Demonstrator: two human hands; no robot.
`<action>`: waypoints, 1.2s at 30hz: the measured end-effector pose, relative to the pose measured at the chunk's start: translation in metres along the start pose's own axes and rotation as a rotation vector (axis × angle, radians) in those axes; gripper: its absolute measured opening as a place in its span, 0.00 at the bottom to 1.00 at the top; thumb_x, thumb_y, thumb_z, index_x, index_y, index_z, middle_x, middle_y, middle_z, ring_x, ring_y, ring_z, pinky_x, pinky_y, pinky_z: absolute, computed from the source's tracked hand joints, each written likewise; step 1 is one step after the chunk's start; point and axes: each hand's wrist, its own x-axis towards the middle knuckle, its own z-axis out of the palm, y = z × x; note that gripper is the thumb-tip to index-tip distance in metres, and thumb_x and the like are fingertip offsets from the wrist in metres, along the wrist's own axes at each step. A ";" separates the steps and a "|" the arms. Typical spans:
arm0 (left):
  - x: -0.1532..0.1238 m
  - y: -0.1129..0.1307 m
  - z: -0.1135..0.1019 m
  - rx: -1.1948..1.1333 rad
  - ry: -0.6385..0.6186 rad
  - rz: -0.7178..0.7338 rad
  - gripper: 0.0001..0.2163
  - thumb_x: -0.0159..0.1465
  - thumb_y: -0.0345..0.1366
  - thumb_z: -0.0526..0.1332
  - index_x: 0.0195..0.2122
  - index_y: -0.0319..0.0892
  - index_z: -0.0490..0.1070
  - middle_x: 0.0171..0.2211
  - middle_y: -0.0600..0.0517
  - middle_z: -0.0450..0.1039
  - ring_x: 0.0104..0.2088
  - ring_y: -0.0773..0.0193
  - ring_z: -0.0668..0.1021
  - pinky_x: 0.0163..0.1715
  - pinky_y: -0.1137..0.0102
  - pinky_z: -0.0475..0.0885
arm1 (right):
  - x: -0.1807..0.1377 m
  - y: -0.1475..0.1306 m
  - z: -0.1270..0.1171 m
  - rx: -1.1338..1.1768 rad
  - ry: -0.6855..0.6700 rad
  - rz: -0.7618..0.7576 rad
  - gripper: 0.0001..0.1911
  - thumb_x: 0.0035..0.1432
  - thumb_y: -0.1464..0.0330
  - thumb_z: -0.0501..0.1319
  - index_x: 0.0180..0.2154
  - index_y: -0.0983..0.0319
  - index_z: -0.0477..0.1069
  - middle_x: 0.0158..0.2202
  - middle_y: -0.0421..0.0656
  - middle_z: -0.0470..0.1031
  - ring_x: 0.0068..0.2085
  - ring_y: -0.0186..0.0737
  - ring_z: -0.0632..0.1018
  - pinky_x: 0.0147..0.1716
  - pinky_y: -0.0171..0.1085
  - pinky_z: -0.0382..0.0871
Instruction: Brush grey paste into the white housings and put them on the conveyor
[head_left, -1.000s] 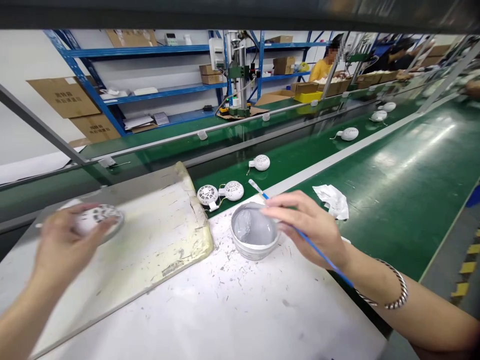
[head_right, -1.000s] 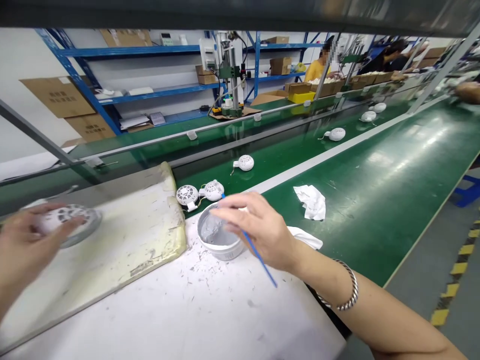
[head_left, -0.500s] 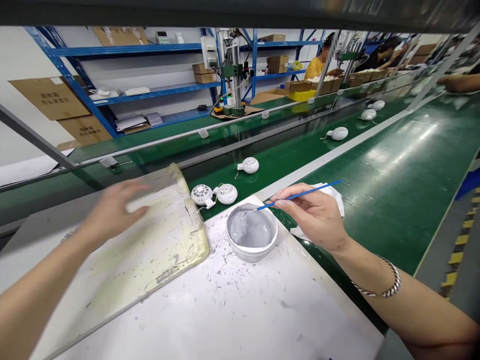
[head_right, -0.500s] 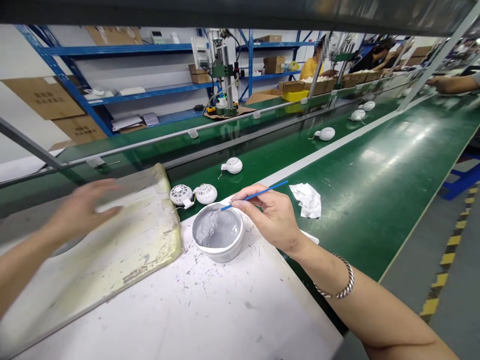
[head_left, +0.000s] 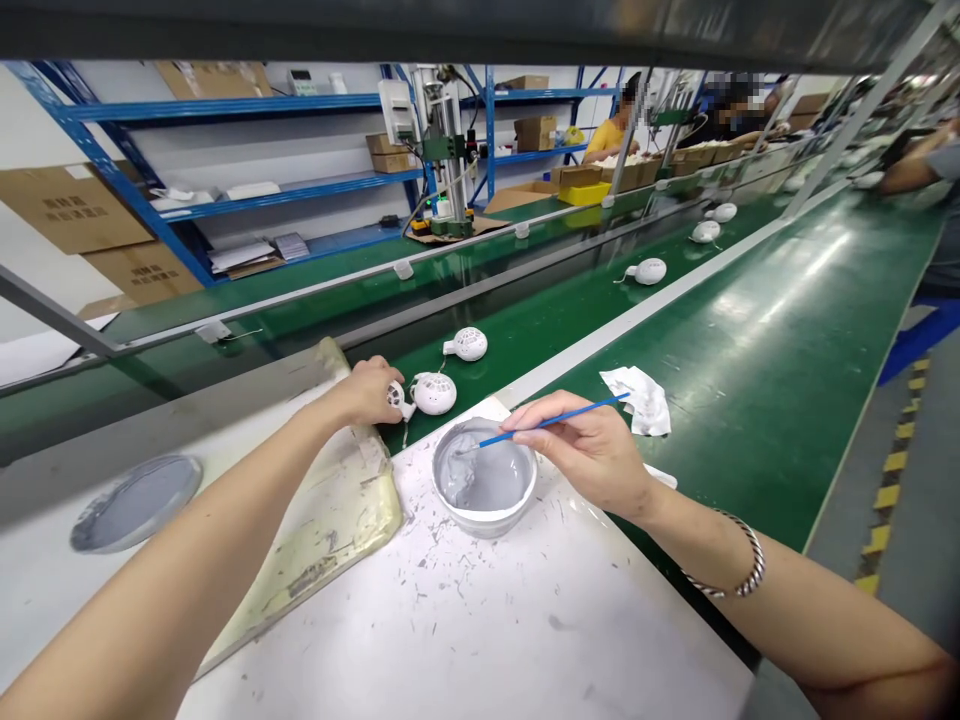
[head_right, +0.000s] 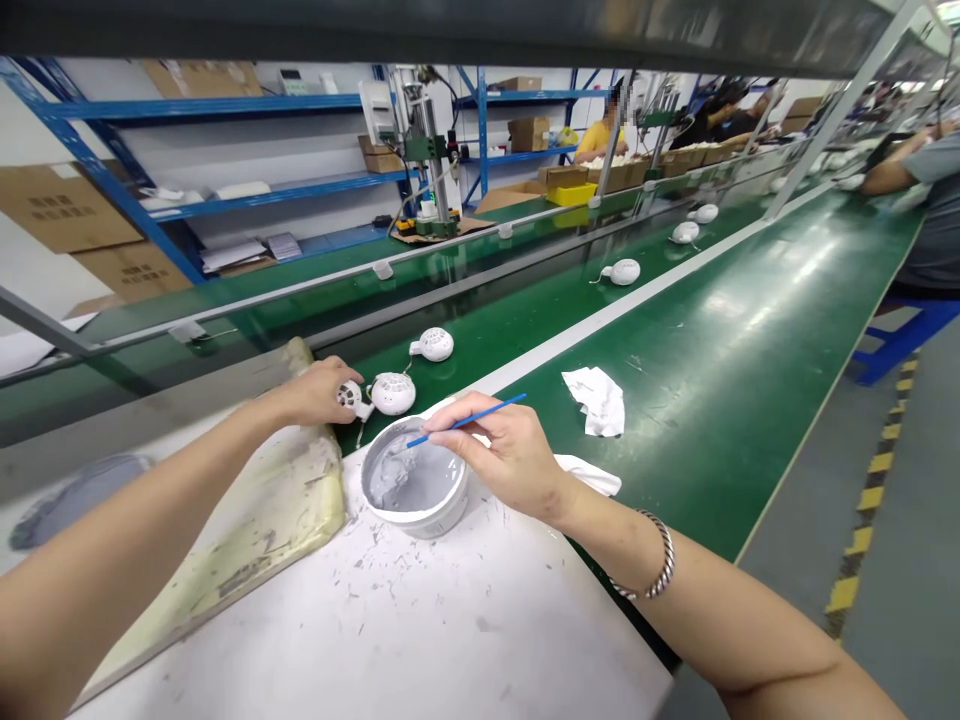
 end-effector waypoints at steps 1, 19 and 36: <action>-0.007 -0.001 -0.002 -0.076 0.074 -0.027 0.20 0.44 0.36 0.72 0.39 0.39 0.74 0.50 0.43 0.68 0.55 0.43 0.68 0.56 0.52 0.62 | 0.000 0.001 0.001 -0.004 -0.005 -0.019 0.02 0.57 0.71 0.64 0.33 0.62 0.76 0.34 0.44 0.79 0.38 0.39 0.81 0.38 0.38 0.79; -0.143 0.008 0.009 -1.387 0.411 -0.157 0.20 0.54 0.26 0.67 0.47 0.45 0.69 0.48 0.50 0.70 0.47 0.57 0.73 0.40 0.65 0.79 | 0.009 0.011 0.002 0.432 0.147 0.467 0.13 0.50 0.63 0.71 0.30 0.63 0.70 0.30 0.41 0.79 0.30 0.34 0.81 0.30 0.31 0.79; -0.163 0.038 0.039 -1.291 0.266 0.055 0.26 0.44 0.29 0.74 0.40 0.51 0.62 0.33 0.56 0.74 0.28 0.66 0.78 0.28 0.73 0.77 | 0.013 0.021 -0.010 0.743 0.258 0.715 0.12 0.44 0.69 0.74 0.28 0.63 0.72 0.30 0.39 0.79 0.32 0.31 0.81 0.33 0.28 0.77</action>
